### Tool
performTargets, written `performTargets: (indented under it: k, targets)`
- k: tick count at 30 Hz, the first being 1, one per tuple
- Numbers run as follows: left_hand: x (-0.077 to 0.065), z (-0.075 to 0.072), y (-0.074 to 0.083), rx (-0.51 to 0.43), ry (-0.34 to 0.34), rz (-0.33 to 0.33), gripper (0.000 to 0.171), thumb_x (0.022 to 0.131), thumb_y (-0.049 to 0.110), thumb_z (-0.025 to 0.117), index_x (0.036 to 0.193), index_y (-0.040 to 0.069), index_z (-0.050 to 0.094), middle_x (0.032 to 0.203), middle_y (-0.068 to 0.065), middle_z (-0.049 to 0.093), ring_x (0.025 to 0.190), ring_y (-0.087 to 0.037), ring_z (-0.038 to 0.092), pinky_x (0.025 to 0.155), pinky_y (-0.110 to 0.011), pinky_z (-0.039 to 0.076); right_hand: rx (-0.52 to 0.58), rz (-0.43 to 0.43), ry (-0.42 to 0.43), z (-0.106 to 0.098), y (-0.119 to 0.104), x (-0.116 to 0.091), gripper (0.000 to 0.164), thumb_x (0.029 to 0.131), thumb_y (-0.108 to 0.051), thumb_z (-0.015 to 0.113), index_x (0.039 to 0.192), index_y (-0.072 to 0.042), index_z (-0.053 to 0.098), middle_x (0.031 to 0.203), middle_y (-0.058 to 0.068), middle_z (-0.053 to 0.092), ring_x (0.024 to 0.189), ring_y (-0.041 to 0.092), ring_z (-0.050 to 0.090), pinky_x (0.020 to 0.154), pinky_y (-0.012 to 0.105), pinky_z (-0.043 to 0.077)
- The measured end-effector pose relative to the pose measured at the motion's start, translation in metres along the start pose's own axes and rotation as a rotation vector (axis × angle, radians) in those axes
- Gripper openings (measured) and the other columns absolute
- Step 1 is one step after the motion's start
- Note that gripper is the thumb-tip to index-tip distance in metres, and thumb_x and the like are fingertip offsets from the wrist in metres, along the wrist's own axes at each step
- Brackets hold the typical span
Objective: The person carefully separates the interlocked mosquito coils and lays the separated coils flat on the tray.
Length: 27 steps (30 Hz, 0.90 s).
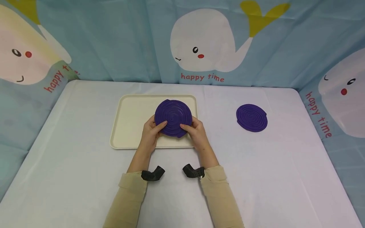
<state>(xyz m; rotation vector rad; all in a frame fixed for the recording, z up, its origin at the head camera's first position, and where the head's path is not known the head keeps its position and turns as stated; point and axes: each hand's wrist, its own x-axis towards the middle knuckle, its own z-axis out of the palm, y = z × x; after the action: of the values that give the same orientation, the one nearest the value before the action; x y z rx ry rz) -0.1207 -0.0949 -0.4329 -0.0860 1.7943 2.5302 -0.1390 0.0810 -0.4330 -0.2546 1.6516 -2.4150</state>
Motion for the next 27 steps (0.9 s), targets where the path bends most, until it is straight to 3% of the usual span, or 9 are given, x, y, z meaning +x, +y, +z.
performTargets:
  k: [4,8,17,27]
  targets:
    - [0.0027,0.003,-0.0031,0.176,0.008,0.042,0.051,0.082,0.005,0.071,0.128,-0.001,0.05,0.127,-0.017,0.056,0.118,-0.025,0.053,0.102,-0.033,0.042,-0.107,0.037,0.015,0.0005,-0.0018,-0.0009,0.049,0.081,0.004,0.058,0.128,0.013,0.046,0.116,0.006,0.06,0.11,0.017,0.055,0.098,0.03,0.044]
    - [0.0033,0.0053,-0.004,0.331,0.04,0.059,0.052,0.079,0.009,0.075,0.125,0.0,0.053,0.124,-0.016,0.058,0.118,-0.027,0.052,0.102,-0.035,0.04,-0.206,0.037,0.069,0.0023,-0.0029,-0.0013,0.046,0.08,0.001,0.064,0.123,0.011,0.051,0.111,0.007,0.062,0.104,0.016,0.058,0.096,0.03,0.046]
    - [0.0021,0.0075,-0.0011,0.402,0.077,0.091,0.05,0.079,0.009,0.074,0.123,-0.001,0.053,0.122,-0.017,0.059,0.117,-0.029,0.053,0.103,-0.037,0.039,-0.272,0.012,0.087,0.0041,-0.0027,0.0018,0.043,0.079,0.002,0.067,0.119,0.011,0.055,0.107,0.008,0.065,0.099,0.014,0.061,0.092,0.029,0.048]
    - [0.0019,0.0075,-0.0033,0.433,0.095,0.085,0.049,0.079,0.011,0.074,0.122,0.001,0.053,0.122,-0.016,0.059,0.118,-0.028,0.053,0.104,-0.037,0.038,-0.228,-0.008,0.077,0.0034,-0.0015,-0.0003,0.041,0.078,0.005,0.066,0.116,0.016,0.055,0.103,0.005,0.066,0.095,0.013,0.062,0.088,0.029,0.051]
